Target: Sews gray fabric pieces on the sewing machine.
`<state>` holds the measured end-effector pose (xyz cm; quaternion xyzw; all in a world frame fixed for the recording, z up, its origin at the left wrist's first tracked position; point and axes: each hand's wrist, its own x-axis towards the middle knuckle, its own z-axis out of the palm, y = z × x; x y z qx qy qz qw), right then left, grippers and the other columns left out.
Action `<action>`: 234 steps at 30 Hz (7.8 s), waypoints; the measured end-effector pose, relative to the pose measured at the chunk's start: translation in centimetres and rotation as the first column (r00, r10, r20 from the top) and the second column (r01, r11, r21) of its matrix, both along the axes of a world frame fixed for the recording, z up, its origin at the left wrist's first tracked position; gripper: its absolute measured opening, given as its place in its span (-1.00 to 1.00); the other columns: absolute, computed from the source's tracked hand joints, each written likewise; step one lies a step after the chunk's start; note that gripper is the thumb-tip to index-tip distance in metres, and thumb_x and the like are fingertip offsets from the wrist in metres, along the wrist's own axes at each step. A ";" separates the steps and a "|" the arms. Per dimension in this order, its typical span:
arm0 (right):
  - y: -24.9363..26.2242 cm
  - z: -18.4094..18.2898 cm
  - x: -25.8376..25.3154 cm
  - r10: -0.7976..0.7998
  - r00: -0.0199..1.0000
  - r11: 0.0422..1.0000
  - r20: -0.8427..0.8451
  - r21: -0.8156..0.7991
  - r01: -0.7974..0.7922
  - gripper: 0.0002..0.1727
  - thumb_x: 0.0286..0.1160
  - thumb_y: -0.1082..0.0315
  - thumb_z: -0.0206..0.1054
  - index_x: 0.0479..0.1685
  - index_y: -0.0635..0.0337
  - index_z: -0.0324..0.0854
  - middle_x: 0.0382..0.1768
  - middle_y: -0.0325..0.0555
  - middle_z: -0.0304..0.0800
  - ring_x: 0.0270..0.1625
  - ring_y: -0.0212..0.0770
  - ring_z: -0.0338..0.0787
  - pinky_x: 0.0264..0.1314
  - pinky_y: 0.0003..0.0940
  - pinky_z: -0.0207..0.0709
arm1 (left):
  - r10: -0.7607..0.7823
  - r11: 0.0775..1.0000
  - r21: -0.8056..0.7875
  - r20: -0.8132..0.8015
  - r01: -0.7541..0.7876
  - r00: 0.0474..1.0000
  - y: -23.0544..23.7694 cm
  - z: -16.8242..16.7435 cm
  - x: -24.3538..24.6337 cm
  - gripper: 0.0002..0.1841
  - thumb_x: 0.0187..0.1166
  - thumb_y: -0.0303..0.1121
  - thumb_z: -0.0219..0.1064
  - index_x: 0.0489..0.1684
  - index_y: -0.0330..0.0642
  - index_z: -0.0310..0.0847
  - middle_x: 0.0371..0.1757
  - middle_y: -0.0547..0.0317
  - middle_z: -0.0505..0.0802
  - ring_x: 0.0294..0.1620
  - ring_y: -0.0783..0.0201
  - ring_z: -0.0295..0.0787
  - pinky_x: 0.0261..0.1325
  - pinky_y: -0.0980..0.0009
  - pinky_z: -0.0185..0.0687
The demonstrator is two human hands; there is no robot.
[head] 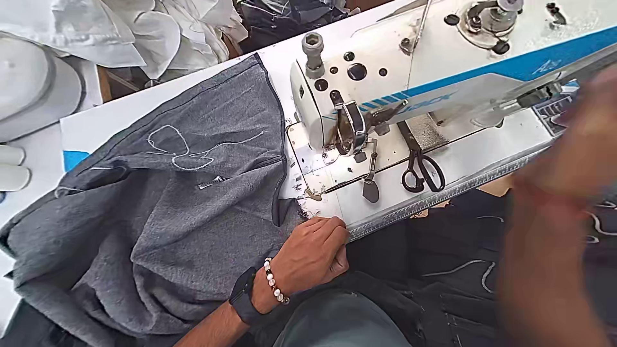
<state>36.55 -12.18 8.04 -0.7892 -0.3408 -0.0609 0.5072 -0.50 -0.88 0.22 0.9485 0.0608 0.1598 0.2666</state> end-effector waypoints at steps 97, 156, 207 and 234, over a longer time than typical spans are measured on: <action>7.0 -10.6 -20.3 0.399 0.863 0.842 0.309 -0.495 -0.212 -0.60 0.59 0.20 0.24 0.32 -0.06 0.82 -0.61 -0.28 0.70 -0.55 -0.20 0.64 -0.56 -0.25 0.35 | 0.405 0.872 0.349 -0.126 -0.342 0.905 13.8 -2.0 4.8 -0.38 0.61 0.40 0.04 0.33 0.25 0.73 0.52 0.38 0.74 0.82 0.12 0.26 0.83 -0.09 -0.03; 6.7 -8.5 -21.0 0.459 0.857 0.738 0.234 -0.637 -0.222 -0.58 0.67 0.24 0.14 0.38 0.04 0.76 -0.78 -0.20 0.56 -0.74 -0.09 0.58 -0.73 -0.18 0.29 | 0.291 0.941 0.217 -0.120 -0.261 0.949 9.9 -1.4 1.0 -0.62 0.75 -0.16 0.00 0.20 -0.09 0.71 0.67 0.35 0.61 0.79 0.14 0.29 0.76 0.08 0.16; 7.6 -10.1 -18.1 0.479 0.797 0.855 0.367 -0.400 -0.330 -0.72 0.62 0.32 0.27 0.11 -0.11 0.86 0.14 -0.18 0.85 0.20 -0.05 0.73 0.14 -0.06 0.52 | 0.243 0.951 0.205 -0.025 -0.233 0.970 10.3 -2.3 1.6 -0.58 0.78 -0.23 0.07 0.48 -0.04 0.68 0.58 0.24 0.70 0.71 0.16 0.45 0.78 0.14 0.26; 6.1 -10.7 -19.9 0.192 0.948 0.925 0.254 -0.368 -0.089 -0.68 0.63 0.25 0.18 0.16 -0.05 0.81 0.14 -0.31 0.91 0.30 -0.09 0.74 0.15 0.03 0.49 | 0.352 0.904 0.305 -0.136 -0.299 0.926 7.9 -2.1 2.2 -0.24 0.52 0.44 0.11 0.64 0.27 0.54 0.76 0.19 0.46 0.81 0.05 0.22 0.84 -0.06 -0.02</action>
